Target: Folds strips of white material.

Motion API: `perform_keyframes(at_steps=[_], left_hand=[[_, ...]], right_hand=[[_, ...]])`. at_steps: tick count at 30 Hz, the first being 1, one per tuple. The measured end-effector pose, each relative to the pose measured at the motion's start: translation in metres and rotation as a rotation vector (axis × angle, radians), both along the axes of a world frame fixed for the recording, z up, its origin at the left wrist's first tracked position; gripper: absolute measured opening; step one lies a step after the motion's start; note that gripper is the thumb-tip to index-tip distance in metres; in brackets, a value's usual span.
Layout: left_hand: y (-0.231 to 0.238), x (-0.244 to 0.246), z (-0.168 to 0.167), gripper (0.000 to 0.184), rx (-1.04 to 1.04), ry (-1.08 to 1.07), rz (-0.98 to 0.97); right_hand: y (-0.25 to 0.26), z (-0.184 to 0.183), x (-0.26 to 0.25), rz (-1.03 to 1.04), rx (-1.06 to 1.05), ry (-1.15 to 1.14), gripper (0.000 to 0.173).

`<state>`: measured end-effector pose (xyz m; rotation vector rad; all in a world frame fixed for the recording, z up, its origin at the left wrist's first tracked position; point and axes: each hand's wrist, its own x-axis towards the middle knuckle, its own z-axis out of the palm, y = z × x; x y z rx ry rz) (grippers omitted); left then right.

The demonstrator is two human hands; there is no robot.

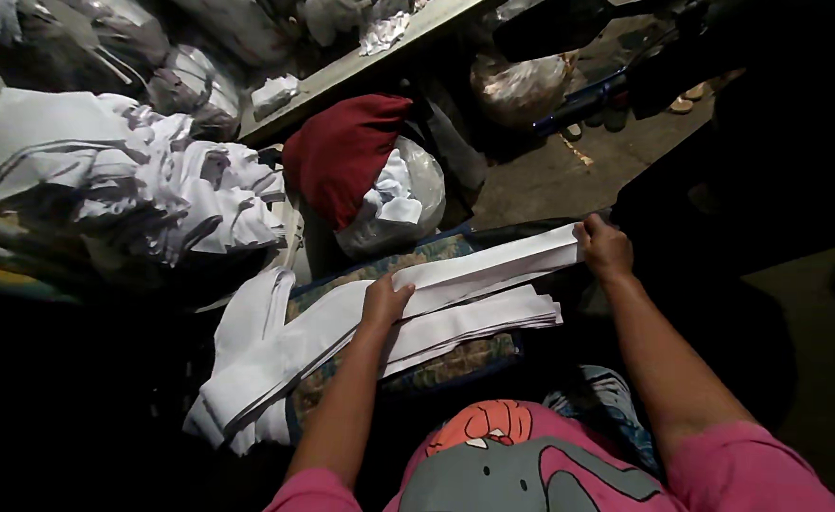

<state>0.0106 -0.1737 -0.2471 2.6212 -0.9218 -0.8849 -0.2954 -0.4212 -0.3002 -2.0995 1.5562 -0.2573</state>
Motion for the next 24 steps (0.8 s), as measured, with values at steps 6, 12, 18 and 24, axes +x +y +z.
perform_keyframes(at_steps=[6, 12, 18, 24], left_hand=[[-0.006, -0.003, -0.003, 0.055, 0.065, -0.034, -0.032], [-0.010, 0.004, 0.001, 0.051, 0.100, 0.018, -0.025], [-0.019, 0.006, -0.003, 0.048, 0.177, 0.035, -0.048], [-0.018, 0.006, 0.006, 0.047, 0.121, 0.034, -0.011]], right_hand=[[-0.006, -0.010, 0.002, 0.037, 0.045, 0.038, 0.043], [-0.007, 0.000, 0.000, 0.082, 0.166, 0.028, 0.035], [-0.012, 0.004, 0.004, 0.114, 0.177, 0.082, 0.029], [-0.010, 0.016, 0.000, 0.091, 0.134, -0.017, 0.029]])
